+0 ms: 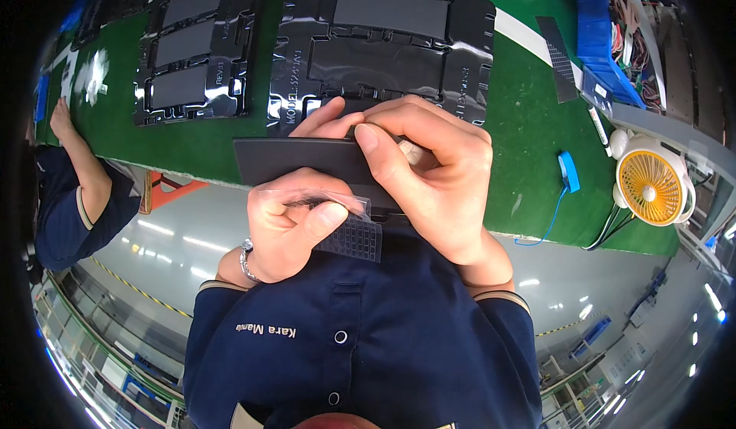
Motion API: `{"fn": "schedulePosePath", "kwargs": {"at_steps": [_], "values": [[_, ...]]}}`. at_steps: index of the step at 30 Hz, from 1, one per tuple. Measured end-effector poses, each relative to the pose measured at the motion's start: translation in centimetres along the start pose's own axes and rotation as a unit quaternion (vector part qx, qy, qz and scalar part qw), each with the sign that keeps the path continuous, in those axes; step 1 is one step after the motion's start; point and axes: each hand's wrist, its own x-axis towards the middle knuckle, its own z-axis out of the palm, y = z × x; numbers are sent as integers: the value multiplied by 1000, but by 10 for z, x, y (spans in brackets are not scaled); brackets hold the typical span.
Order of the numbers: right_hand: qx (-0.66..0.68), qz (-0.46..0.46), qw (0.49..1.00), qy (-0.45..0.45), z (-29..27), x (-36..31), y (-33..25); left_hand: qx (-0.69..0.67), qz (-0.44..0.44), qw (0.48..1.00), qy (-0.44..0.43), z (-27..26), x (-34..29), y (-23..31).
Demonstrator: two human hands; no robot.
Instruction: The recorder is applying small adhesive pads and protective films to black plastic device casings on an assembly line.
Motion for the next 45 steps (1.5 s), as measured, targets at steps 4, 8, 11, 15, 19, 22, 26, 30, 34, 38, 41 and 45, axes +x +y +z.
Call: {"fn": "schedulePosePath", "kwargs": {"at_steps": [4, 8, 11, 15, 19, 22, 26, 30, 34, 38, 41, 45], "values": [[-3, 4, 1000, 0, 0, 0, -1, 9, 64, 998, 8, 1, 5, -6], [-2, 5, 1000, 1, 0, 0, 0, 31, 76, 997, -2, -1, 6, -6], [-6, -3, 1000, 1, 0, -1, 0, 5, 52, 999, 7, 2, 3, -5], [-4, -5, 1000, 4, 0, -1, 2, 58, 99, 993, -12, -2, 8, -5], [-12, -12, 1000, 1, 0, -1, 2, 41, 102, 994, -3, -1, 7, -10], [-20, -13, 1000, -4, 0, 0, 3, 71, 122, 990, -7, -2, 8, -11], [-63, -12, 998, -2, -3, 1, 5, 106, 120, 987, -22, -6, 8, -13], [-127, -33, 991, 7, -6, 2, 9, 93, 100, 991, -19, -6, 7, -11], [-117, 51, 991, 25, -16, 0, 4, 8, 70, 997, 26, 1, 5, -9], [5, 72, 996, -57, -12, -8, 14, 3, -67, 997, 33, -2, 1, 0], [-71, 85, 994, -23, -28, 9, 7, 52, 47, 995, 65, -14, 10, -2], [-150, 96, 983, 31, -49, 37, 28, 88, 137, 974, 155, -35, 20, -10]]}}
